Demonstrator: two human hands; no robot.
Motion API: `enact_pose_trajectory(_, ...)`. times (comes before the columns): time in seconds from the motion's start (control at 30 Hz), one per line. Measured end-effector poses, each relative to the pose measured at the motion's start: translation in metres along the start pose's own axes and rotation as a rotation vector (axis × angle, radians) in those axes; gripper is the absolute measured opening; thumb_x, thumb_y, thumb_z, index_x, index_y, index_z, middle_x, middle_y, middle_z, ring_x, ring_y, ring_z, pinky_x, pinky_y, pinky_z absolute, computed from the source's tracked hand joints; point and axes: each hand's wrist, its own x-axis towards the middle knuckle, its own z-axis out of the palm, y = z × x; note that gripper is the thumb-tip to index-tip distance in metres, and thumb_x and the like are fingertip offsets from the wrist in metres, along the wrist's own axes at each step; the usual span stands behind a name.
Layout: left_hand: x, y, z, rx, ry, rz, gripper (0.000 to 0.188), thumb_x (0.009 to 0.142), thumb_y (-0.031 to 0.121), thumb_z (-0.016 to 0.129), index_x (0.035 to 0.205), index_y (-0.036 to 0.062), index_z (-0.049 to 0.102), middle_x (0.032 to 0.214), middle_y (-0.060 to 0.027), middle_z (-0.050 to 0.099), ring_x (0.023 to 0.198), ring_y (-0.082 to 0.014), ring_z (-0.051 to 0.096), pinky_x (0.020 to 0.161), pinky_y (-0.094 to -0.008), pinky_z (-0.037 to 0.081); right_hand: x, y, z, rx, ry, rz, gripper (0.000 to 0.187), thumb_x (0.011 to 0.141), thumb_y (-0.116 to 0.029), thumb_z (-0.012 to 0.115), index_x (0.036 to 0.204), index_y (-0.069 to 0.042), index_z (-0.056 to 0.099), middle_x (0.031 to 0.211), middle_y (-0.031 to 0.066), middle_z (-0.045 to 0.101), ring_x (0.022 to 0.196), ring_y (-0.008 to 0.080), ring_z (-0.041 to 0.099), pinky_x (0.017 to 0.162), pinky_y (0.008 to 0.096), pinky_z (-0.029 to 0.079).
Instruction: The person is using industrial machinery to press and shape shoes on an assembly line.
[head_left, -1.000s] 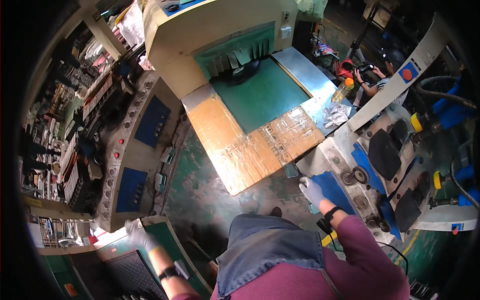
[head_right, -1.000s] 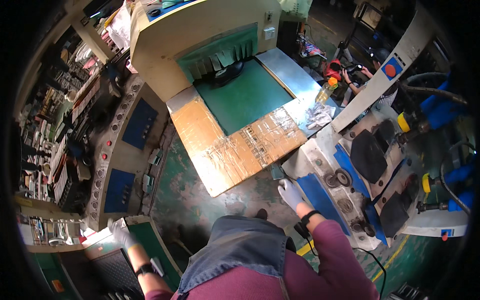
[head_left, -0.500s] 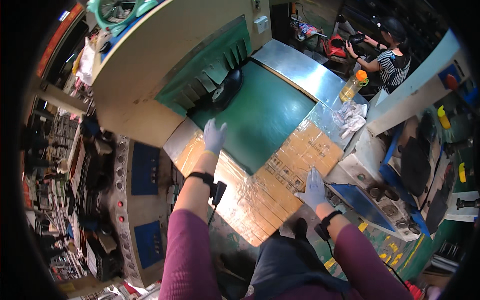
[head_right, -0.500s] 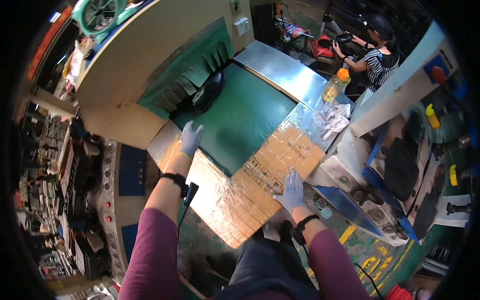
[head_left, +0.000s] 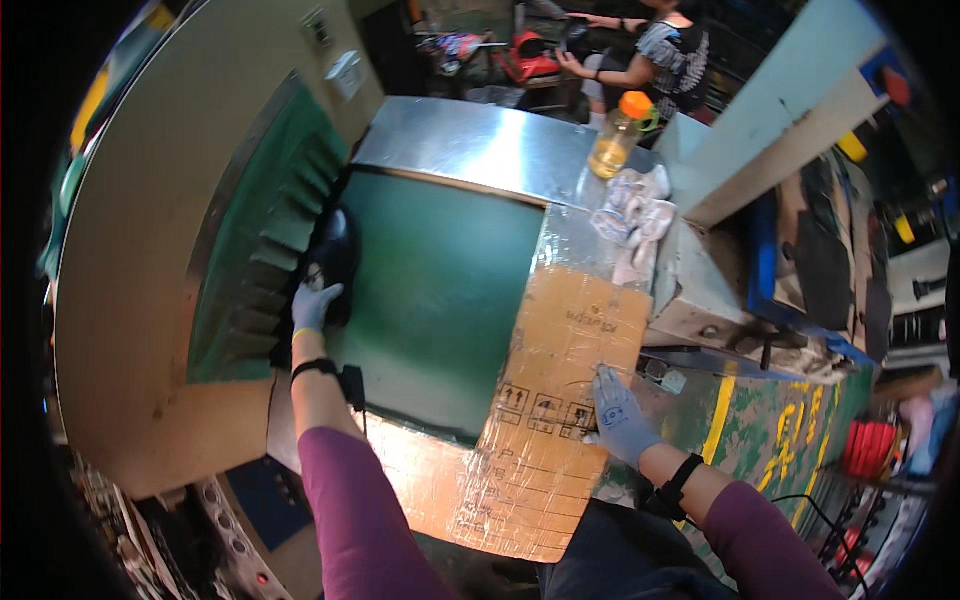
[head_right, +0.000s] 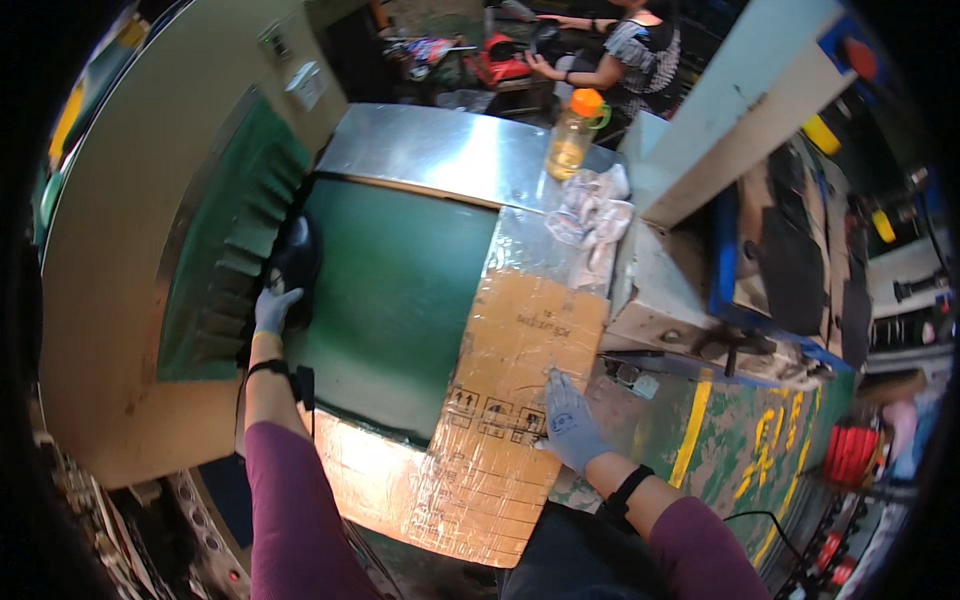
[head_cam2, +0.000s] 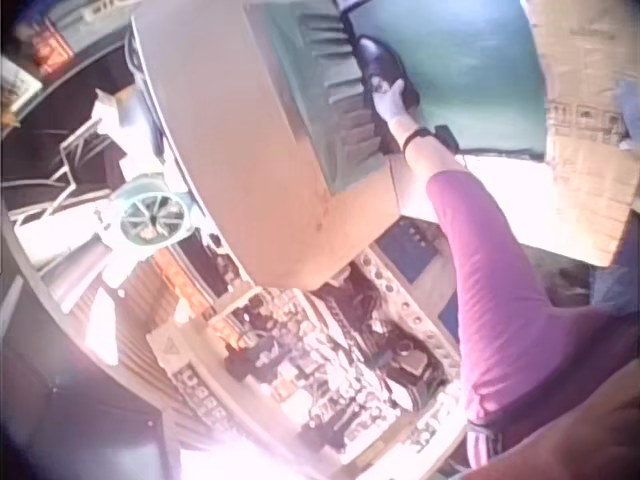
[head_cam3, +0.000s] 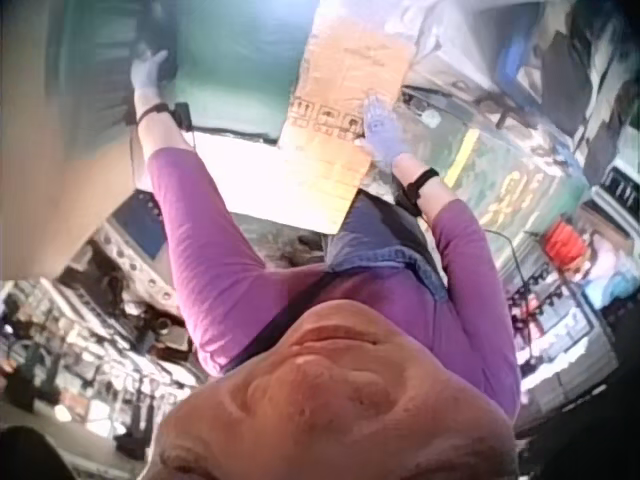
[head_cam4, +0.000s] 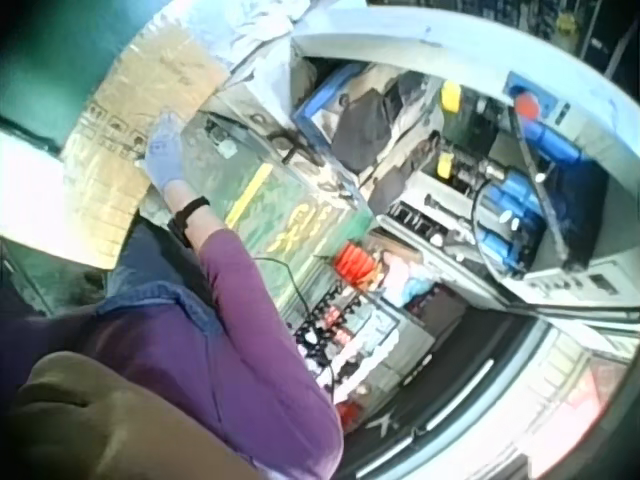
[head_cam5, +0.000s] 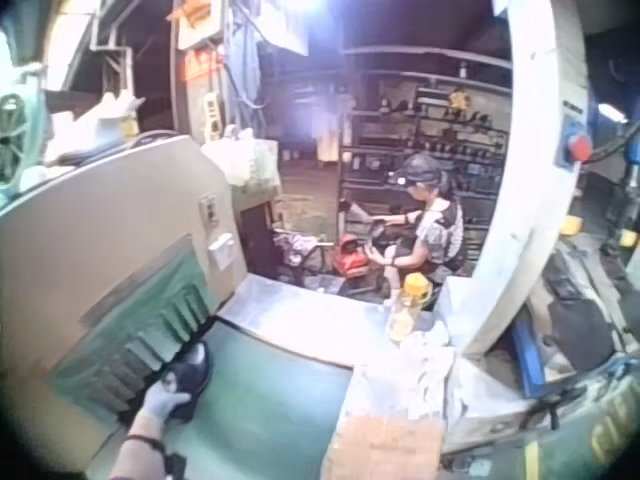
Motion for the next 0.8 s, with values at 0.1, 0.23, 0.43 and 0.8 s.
enact_pose_trajectory(0.1,-0.027,0.025,-0.002,-0.176,-0.060,0.026,0.081,0.065,0.030,0.086,0.125,-0.0125,0.053,0.125,-0.0210,0.061,0.115,-0.0286,0.058,0.099,-0.0335,0.043,0.003,0.001,0.006,0.001,0.103,-0.034,0.108,0.070,-0.049,0.077,0.141,0.015,0.028,0.152,0.0305,0.022,0.144,0.0399,0.021,0.116,0.0427,0.024)
enact_pose_trajectory(0.23,-0.144,0.106,0.065,-0.860,-0.560,-0.033,0.046,0.090,0.022,0.063,0.125,-0.0067,0.057,0.118,-0.0134,0.063,0.107,-0.0214,0.061,0.097,-0.0348,0.047,0.016,0.037,-0.006,-0.052,-0.346,0.079,0.083,0.083,-0.040,0.066,0.141,0.011,0.034,0.148,0.0276,0.034,0.138,0.0355,0.036,0.112,0.0426,0.031)
enact_pose_trajectory(0.43,-0.352,0.165,0.089,-1.191,-0.713,-0.068,0.081,0.081,0.022,0.069,0.147,0.0016,0.029,0.141,-0.0163,0.045,0.124,-0.0302,0.051,0.109,-0.0421,0.040,-0.094,0.094,0.025,0.238,0.243,-0.295,0.059,0.092,-0.029,0.052,0.143,-0.004,0.038,0.141,0.0179,0.047,0.121,0.0309,0.053,0.102,0.0421,0.041)
enact_pose_trajectory(0.8,-0.635,0.601,0.269,-0.984,-1.348,0.199,0.059,0.082,0.005,0.065,0.137,-0.0046,0.045,0.134,-0.0097,0.053,0.125,-0.0189,0.049,0.107,-0.0312,0.035,-0.451,0.286,-0.014,0.611,0.518,0.070,0.037,0.089,-0.018,0.060,0.125,-0.008,0.060,0.107,0.0161,0.066,0.093,0.0340,0.065,0.085,0.0421,0.051)
